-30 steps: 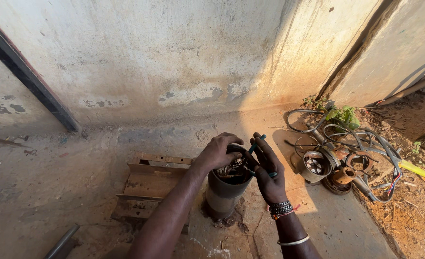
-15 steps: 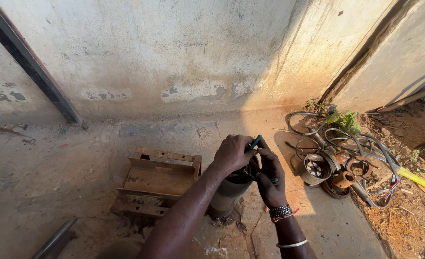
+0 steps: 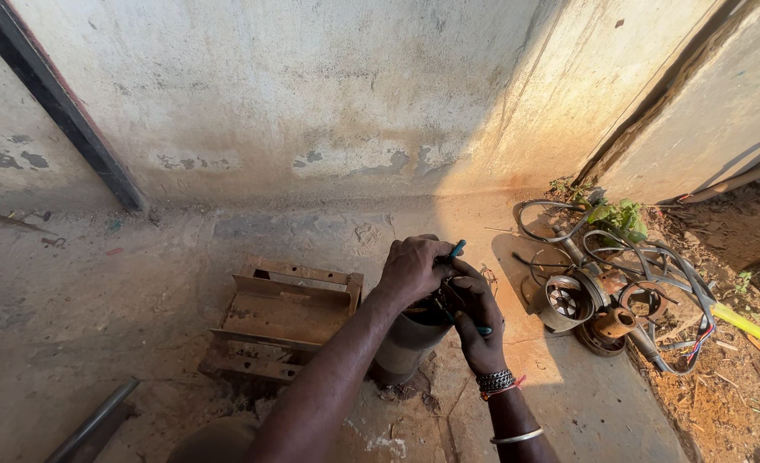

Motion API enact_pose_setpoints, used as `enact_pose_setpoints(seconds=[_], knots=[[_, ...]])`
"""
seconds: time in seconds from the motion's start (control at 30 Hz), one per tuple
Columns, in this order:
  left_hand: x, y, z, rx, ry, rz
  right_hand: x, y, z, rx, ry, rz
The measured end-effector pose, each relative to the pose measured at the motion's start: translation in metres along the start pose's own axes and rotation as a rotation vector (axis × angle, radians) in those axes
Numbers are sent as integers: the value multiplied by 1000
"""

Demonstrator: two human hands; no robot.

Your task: The person uses pliers to strip insulation from multiple wires inside a metal can. They repeatedly pull wires from the can, strip them, and place the stripped pieces back into the can. The task continues throughout the clip with no visible final state shown.

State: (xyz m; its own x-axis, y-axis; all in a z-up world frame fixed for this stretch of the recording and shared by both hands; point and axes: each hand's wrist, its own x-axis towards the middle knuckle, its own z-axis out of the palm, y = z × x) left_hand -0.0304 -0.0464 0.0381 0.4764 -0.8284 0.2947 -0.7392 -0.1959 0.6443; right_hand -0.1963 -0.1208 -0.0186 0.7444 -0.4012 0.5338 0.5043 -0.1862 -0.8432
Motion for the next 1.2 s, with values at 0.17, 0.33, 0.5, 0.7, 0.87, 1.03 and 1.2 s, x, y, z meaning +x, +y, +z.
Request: enact_pose_setpoints(seconds=[0.17, 0.33, 0.5, 0.7, 0.87, 1.03, 1.2], knots=[[-7, -2, 10, 64, -49, -32, 5, 2, 3, -44, 111, 57], [-13, -20, 15, -35, -121, -81, 25, 1, 13, 13, 79, 161], [-25, -45, -6, -123, 37, -64, 50, 5, 14, 68, 110, 358], [-51, -35, -27, 37, -180, -261, 61, 22, 14, 120, 70, 333], [-45, -26, -18, 128, -351, -386, 53, 38, 16, 39, 142, 107], [-33, -21, -3, 192, -355, -335, 66, 43, 9, 210, 506, -31], [-21, -11, -2, 333, -489, -413, 83, -14, -27, 179, 466, -218]])
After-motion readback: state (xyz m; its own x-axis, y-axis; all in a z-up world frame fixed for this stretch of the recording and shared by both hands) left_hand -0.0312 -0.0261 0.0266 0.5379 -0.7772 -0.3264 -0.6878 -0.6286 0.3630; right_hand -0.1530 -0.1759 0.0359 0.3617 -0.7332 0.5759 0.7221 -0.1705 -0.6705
